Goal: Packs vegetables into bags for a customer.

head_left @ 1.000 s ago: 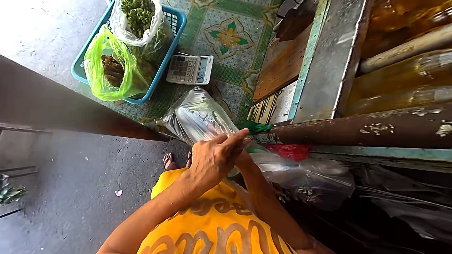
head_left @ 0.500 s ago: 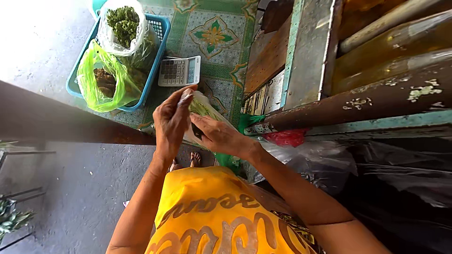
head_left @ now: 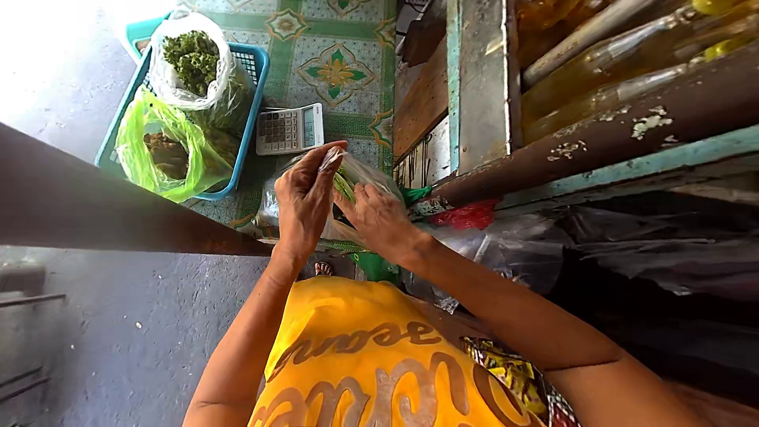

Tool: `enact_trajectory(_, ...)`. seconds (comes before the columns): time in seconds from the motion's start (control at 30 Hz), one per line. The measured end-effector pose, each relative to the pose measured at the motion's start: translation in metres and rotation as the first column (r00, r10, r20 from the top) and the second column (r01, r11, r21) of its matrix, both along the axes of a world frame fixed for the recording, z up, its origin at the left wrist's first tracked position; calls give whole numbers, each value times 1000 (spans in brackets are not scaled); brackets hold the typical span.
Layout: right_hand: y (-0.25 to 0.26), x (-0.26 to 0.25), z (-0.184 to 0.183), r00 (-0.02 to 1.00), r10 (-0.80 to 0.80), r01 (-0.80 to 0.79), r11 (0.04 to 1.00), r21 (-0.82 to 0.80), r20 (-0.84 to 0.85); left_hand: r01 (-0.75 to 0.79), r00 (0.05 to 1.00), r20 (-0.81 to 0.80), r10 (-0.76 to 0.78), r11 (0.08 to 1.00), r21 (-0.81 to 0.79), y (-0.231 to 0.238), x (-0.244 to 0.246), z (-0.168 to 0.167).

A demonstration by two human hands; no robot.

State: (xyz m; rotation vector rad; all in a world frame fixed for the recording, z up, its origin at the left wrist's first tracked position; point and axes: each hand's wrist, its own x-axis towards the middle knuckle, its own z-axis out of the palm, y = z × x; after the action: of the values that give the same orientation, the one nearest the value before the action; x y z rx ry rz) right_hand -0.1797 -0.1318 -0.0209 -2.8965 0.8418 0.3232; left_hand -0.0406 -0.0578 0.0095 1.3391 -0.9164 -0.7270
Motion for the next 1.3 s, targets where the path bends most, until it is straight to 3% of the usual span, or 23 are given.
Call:
enact_trajectory(0.1,-8,1,13,995,-80,79,997,22,53,77,990,119,-74,997,-23,-6,6,7)
enact_trajectory(0.17,-16,3,41,994,-112,112,993,28,3,98,985,146,-91,994,-42,-13,19,18)
enact_trajectory(0.3,-22,19,105,962,-210,209,978,-24,-177,108,994,2,-109,988,-113,-34,48,29)
enact_trajectory(0.4,-23,26,113,951,-233,217,971,-96,-203,92,993,-63,-97,993,-73,-41,58,14)
enact_trajectory(0.47,-22,22,96,979,-158,137,978,-155,-129,54,993,-105,-59,998,-43,-39,58,-3)
enact_trajectory(0.53,-19,11,74,996,34,-10,958,-288,78,43,992,-123,-43,999,-5,-29,60,-14)
enact_trajectory(0.6,-13,6,62,943,243,-131,899,-418,226,20,991,-129,-18,1000,10,-23,64,-19)
enact_trajectory(0.7,8,9,59,871,423,-233,802,-549,249,-43,986,-163,38,999,-26,-25,72,-27)
enact_trajectory(0.77,23,14,60,872,413,-194,785,-588,264,-80,985,-159,72,996,-49,-25,75,-30)
enact_trajectory(0.8,28,15,62,881,352,-122,814,-567,315,-81,985,-154,71,995,-60,-24,76,-31)
enact_trajectory(0.87,33,16,65,901,59,154,884,-442,431,-68,986,-155,58,996,-60,-22,73,-30)
enact_trajectory(0.97,19,9,80,796,-532,588,792,-163,287,-22,987,-158,12,998,-65,-22,66,-26)
enact_trajectory(1.03,5,-7,86,653,-746,731,665,149,130,-3,988,-156,-10,997,-77,-24,61,-25)
enact_trajectory(1.1,4,-24,76,589,-784,710,618,336,196,8,988,-151,-21,996,-88,-26,58,-24)
enact_trajectory(1.17,10,-31,60,520,-775,630,632,451,360,19,989,-146,-34,994,-106,-28,54,-24)
enact_trajectory(1.3,17,-24,41,400,-712,683,651,331,576,78,992,-93,-91,988,-134,-31,42,-21)
